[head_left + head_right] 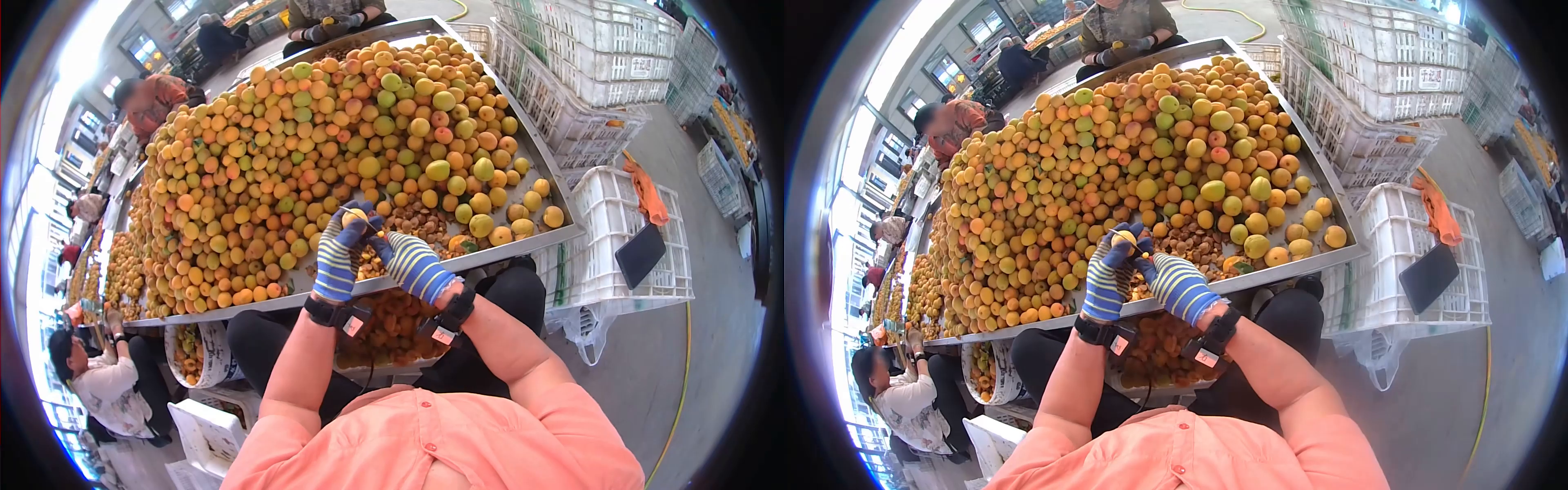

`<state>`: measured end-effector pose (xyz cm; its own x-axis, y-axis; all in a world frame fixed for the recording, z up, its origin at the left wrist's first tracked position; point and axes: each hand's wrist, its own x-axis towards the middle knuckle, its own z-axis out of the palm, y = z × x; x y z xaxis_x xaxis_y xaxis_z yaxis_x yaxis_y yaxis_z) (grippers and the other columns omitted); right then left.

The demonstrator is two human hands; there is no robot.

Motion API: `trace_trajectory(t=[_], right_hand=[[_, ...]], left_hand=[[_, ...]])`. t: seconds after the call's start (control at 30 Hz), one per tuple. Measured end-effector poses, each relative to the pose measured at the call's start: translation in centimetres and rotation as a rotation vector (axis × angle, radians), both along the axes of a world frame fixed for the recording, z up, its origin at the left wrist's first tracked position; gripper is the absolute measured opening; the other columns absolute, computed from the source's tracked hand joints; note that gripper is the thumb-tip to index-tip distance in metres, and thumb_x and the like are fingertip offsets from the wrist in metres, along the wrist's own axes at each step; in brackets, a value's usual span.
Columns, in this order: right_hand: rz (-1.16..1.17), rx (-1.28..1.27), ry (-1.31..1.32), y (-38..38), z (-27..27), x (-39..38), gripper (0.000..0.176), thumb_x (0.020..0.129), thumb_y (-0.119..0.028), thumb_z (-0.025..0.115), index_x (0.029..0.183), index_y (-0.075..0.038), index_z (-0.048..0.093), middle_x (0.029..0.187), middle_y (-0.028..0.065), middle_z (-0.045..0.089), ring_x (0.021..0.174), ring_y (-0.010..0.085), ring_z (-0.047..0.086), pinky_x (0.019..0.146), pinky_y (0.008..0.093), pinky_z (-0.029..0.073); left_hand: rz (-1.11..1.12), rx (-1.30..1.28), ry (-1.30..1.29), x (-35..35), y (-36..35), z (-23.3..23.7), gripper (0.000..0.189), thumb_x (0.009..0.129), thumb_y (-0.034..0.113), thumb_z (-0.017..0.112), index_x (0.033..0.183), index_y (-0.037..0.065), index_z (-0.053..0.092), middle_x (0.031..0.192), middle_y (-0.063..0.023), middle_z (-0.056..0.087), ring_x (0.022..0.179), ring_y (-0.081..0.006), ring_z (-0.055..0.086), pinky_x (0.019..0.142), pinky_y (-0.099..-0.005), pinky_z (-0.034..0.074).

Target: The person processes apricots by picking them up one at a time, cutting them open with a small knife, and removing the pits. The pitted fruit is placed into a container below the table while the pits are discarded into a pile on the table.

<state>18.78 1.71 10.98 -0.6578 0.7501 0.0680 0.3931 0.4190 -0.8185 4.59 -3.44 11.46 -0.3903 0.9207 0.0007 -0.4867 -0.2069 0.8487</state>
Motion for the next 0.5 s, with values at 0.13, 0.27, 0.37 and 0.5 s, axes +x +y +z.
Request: trace_trajectory(t=[0.13, 0.27, 0.37, 0.5], right_hand=[[-0.003, 0.054, -0.006, -0.1, -0.2, -0.1, 0.043, 0.094, -0.040, 0.047, 0.092, 0.002, 0.060, 0.075, 0.0233, 0.063, 0.075, 0.0398, 0.062, 0.065, 0.0467, 0.048], [-0.018, 0.083, -0.050, -0.4, 0.0, -0.2, 0.041, 0.094, -0.038, 0.047, 0.092, 0.001, 0.059, 0.073, 0.0225, 0.063, 0.074, 0.0390, 0.062, 0.064, 0.0464, 0.049], [-0.026, 0.048, -0.093, -0.3, 0.8, -0.1, 0.041, 0.094, -0.039, 0.047, 0.091, 0.000, 0.060, 0.073, 0.0227, 0.063, 0.074, 0.0395, 0.062, 0.064, 0.0466, 0.048], [-0.035, -0.008, 0.034, -0.4, 0.2, -0.1, 0.042, 0.094, -0.039, 0.047, 0.089, 0.001, 0.060, 0.073, 0.0241, 0.062, 0.073, 0.0407, 0.061, 0.063, 0.0468, 0.047]], left_hand=[[-0.327, -0.068, -0.657, -0.3, 0.0, -0.2, 0.054, 0.089, 0.039, 0.060, 0.119, -0.004, 0.049, 0.107, -0.0140, 0.059, 0.100, -0.0243, 0.059, 0.085, -0.0349, 0.052], [-0.162, -0.101, -0.301, 0.1, 0.0, 0.5, 0.051, 0.091, 0.038, 0.057, 0.115, -0.007, 0.050, 0.107, -0.0148, 0.059, 0.098, -0.0239, 0.058, 0.088, -0.0342, 0.049], [0.027, -0.117, -0.046, 0.1, 0.7, 0.5, 0.040, 0.090, 0.021, 0.062, 0.118, -0.006, 0.050, 0.109, -0.0180, 0.061, 0.096, -0.0265, 0.062, 0.085, -0.0350, 0.053], [0.097, -0.093, 0.102, 0.4, 0.6, 0.8, 0.040, 0.088, 0.014, 0.064, 0.120, -0.004, 0.048, 0.111, -0.0196, 0.061, 0.098, -0.0294, 0.063, 0.082, -0.0366, 0.056]])
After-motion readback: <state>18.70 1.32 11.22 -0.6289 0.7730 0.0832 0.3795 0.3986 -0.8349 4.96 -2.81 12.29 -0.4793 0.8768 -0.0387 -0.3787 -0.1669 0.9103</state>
